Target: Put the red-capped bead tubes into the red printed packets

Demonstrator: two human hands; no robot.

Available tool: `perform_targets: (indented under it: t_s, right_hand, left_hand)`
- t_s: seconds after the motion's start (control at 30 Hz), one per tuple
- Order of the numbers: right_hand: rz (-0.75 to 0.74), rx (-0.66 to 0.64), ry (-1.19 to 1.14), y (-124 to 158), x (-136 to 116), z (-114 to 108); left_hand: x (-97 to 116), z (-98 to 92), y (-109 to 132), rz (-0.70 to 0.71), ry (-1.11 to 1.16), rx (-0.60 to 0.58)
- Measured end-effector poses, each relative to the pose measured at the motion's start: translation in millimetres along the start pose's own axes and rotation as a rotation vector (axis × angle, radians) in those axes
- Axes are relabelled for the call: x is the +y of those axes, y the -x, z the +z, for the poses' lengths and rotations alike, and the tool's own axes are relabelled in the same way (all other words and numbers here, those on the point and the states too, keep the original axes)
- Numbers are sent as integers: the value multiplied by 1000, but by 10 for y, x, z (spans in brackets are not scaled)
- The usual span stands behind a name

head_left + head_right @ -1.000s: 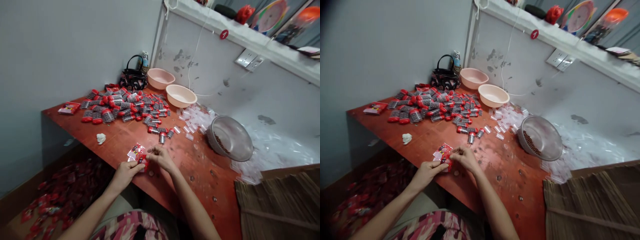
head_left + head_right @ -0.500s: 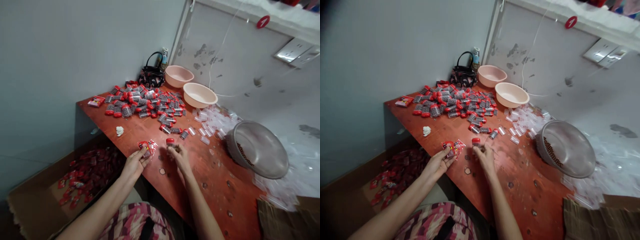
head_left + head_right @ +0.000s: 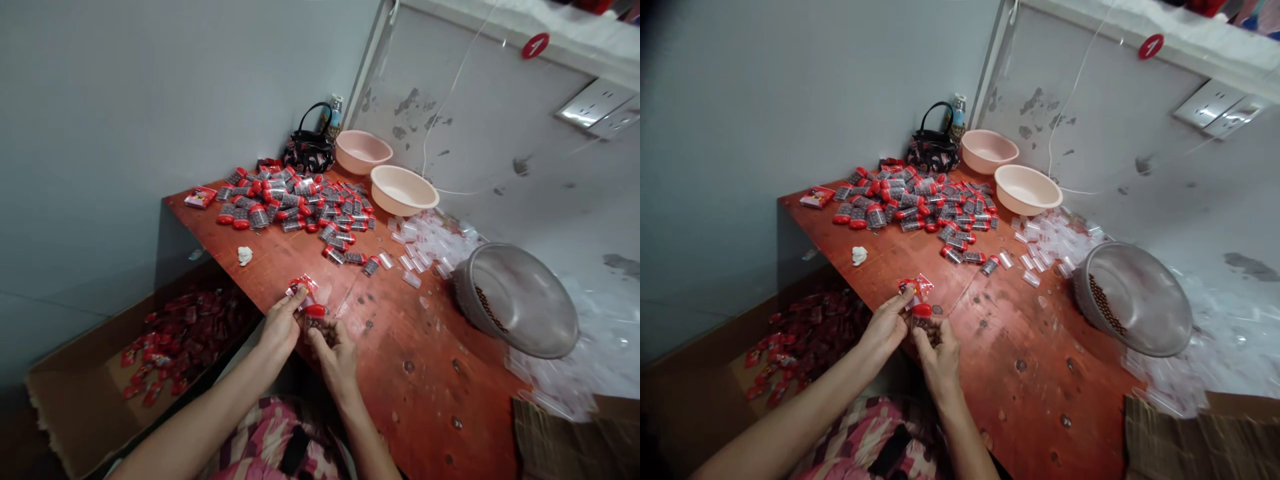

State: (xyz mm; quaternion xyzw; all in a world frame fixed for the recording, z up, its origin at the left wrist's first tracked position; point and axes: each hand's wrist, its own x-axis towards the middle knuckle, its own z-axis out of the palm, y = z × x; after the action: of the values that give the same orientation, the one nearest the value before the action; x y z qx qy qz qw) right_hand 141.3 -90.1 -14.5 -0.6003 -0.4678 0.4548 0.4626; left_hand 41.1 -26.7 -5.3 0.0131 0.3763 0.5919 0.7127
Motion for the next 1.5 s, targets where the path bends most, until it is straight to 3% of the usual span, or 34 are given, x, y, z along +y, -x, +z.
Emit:
perform_targets:
  t_s: [0.33,0.57,0.8,0.97,1.07,1.27,1.5]
  right_hand:
    - [-13,49,14,19,-7,-19]
    - [-8,16,-80,-15,4,-14]
    - [-76,17,-52,-44,15,-73]
    - [114,-95,-313,-100,21,-102]
    - [140,-85,-364,-115,27,-85]
    - [72,111,-298,-124,49,-43]
    - [26,-40,-362,-85,-9,-74]
  left_hand:
    - [-67,16,30,-34,-27,-38]
    - [-64,-5,81,9,-216,-189]
    - [-13,-115,49,-104,-471,-299]
    - [58,-145,46,-177,-543,-413]
    - [65,-151,56,-221,-550,-473]
    - [-36,-144,96,-183,-465,-375]
    - [23,-151,120,-142,-387,-345]
